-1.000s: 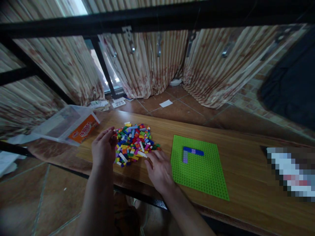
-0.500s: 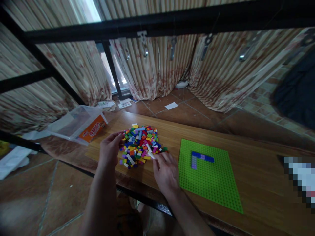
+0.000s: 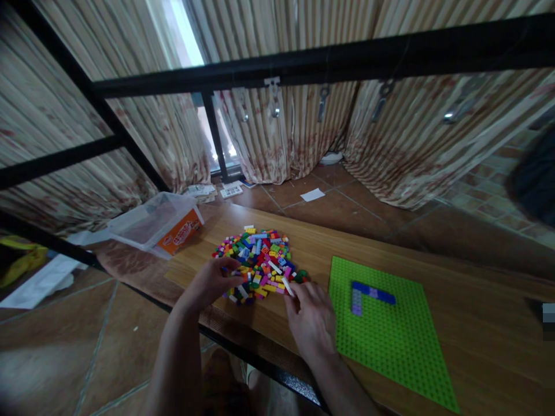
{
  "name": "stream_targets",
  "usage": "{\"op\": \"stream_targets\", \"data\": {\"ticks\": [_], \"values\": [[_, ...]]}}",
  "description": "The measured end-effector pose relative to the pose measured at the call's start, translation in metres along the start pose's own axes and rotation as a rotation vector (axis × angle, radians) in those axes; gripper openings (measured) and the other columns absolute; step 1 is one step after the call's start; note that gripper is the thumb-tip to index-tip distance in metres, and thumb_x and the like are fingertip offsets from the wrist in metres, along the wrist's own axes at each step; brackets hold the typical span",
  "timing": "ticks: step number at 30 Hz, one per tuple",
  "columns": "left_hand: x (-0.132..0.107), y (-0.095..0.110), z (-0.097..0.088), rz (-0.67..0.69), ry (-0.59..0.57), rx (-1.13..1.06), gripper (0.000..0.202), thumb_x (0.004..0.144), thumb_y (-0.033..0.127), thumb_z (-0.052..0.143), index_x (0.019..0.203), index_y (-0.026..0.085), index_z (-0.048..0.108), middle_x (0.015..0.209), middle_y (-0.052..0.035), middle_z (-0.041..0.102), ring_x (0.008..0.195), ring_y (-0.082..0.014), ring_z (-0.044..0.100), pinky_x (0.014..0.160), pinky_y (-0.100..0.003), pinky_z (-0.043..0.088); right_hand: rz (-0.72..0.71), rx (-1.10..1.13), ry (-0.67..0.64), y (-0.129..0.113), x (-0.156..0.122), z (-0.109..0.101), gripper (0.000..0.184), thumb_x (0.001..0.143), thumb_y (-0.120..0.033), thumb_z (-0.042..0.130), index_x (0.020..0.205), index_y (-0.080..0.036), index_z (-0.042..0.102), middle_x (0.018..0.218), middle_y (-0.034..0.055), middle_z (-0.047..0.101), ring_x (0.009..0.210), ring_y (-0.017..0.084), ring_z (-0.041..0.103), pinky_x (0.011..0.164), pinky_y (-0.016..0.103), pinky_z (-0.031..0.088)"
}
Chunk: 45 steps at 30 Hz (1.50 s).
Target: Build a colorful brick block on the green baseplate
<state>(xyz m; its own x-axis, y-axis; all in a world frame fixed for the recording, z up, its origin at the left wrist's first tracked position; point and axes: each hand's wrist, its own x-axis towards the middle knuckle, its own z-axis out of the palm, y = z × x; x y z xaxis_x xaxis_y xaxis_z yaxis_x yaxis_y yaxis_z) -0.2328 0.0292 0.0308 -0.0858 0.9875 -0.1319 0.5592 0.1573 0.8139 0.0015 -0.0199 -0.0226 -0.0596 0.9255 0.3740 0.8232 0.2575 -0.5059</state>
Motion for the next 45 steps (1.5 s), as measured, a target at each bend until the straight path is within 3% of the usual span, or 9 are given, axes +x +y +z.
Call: {"op": "stream_targets", "data": {"ticks": [7, 11, 17, 22, 26, 32, 37, 45], "values": [[0.001, 0.003, 0.011, 0.036, -0.001, 0.142, 0.023, 0.06, 0.021, 0.071, 0.082, 0.019, 0.072, 0.066, -0.0001, 0.062, 0.059, -0.0134, 0.051, 0.058, -0.024, 0.034, 0.01, 0.044, 0.01, -0.001, 0.0, 0.001, 0.016, 0.089, -0.029, 0.056, 0.1, -0.023, 0.067, 0.092, 0.0041, 0.067, 0.089, 0.023, 0.059, 0.081, 0.037, 0.045], [0.001, 0.01, 0.008, 0.075, -0.012, -0.075, 0.022, 0.066, 0.031, 0.07, 0.084, 0.018, 0.07, 0.07, 0.0002, 0.062, 0.061, -0.0126, 0.05, 0.057, -0.023, 0.035, 0.046, 0.119, 0.04, -0.002, 0.002, -0.002, 0.016, 0.09, -0.031, 0.055, 0.098, -0.025, 0.067, 0.089, 0.0032, 0.067, 0.088, 0.022, 0.061, 0.08, 0.037, 0.046], [-0.009, 0.039, 0.009, 0.096, -0.26, -0.574, 0.03, 0.068, 0.039, 0.076, 0.084, 0.015, 0.069, 0.074, -0.0024, 0.063, 0.067, -0.0134, 0.054, 0.063, -0.024, 0.044, 0.087, 0.412, 0.101, -0.011, 0.009, -0.015, 0.019, 0.09, -0.032, 0.055, 0.103, -0.024, 0.067, 0.098, 0.0041, 0.068, 0.093, 0.02, 0.063, 0.083, 0.034, 0.05], [-0.014, 0.056, 0.029, 0.13, -0.482, -0.701, 0.032, 0.072, 0.038, 0.076, 0.095, 0.016, 0.07, 0.088, -0.0065, 0.068, 0.079, -0.0176, 0.061, 0.075, -0.029, 0.048, 0.197, 0.766, 0.061, -0.026, 0.017, -0.026, 0.03, 0.084, -0.036, 0.065, 0.112, -0.023, 0.064, 0.101, 0.0044, 0.069, 0.086, 0.017, 0.065, 0.074, 0.029, 0.054], [-0.017, 0.064, 0.043, 0.167, -0.568, -0.691, 0.033, 0.077, 0.039, 0.072, 0.1, 0.017, 0.069, 0.084, -0.0056, 0.066, 0.077, -0.0159, 0.058, 0.072, -0.027, 0.046, 0.24, 0.931, 0.072, -0.03, 0.021, -0.03, 0.026, 0.083, -0.034, 0.067, 0.106, -0.023, 0.065, 0.086, 0.0011, 0.069, 0.077, 0.015, 0.064, 0.07, 0.027, 0.054], [-0.021, 0.07, 0.058, 0.192, -0.532, -0.65, 0.033, 0.075, 0.043, 0.072, 0.095, 0.017, 0.068, 0.075, -0.0029, 0.062, 0.065, -0.0123, 0.052, 0.061, -0.024, 0.042, 0.149, 0.769, 0.075, -0.017, 0.019, -0.038, 0.019, 0.085, -0.03, 0.065, 0.103, -0.024, 0.067, 0.084, 0.0004, 0.066, 0.075, 0.014, 0.061, 0.069, 0.026, 0.051], [-0.019, 0.067, 0.067, 0.097, -0.551, -0.697, 0.033, 0.072, 0.042, 0.076, 0.09, 0.015, 0.068, 0.073, -0.0029, 0.064, 0.064, -0.0119, 0.054, 0.061, -0.024, 0.043, 0.074, 0.67, 0.022, -0.009, 0.018, -0.045, 0.018, 0.087, -0.027, 0.061, 0.104, -0.024, 0.067, 0.091, 0.0021, 0.067, 0.082, 0.015, 0.062, 0.074, 0.027, 0.051], [-0.012, 0.06, 0.06, -0.016, -0.543, -0.742, 0.035, 0.067, 0.04, 0.08, 0.091, 0.016, 0.069, 0.074, -0.0026, 0.066, 0.065, -0.0108, 0.059, 0.063, -0.023, 0.046, 0.082, 0.602, 0.001, 0.008, 0.019, -0.041, 0.021, 0.087, -0.029, 0.061, 0.107, -0.023, 0.066, 0.092, 0.002, 0.068, 0.08, 0.015, 0.064, 0.074, 0.028, 0.052]]}}
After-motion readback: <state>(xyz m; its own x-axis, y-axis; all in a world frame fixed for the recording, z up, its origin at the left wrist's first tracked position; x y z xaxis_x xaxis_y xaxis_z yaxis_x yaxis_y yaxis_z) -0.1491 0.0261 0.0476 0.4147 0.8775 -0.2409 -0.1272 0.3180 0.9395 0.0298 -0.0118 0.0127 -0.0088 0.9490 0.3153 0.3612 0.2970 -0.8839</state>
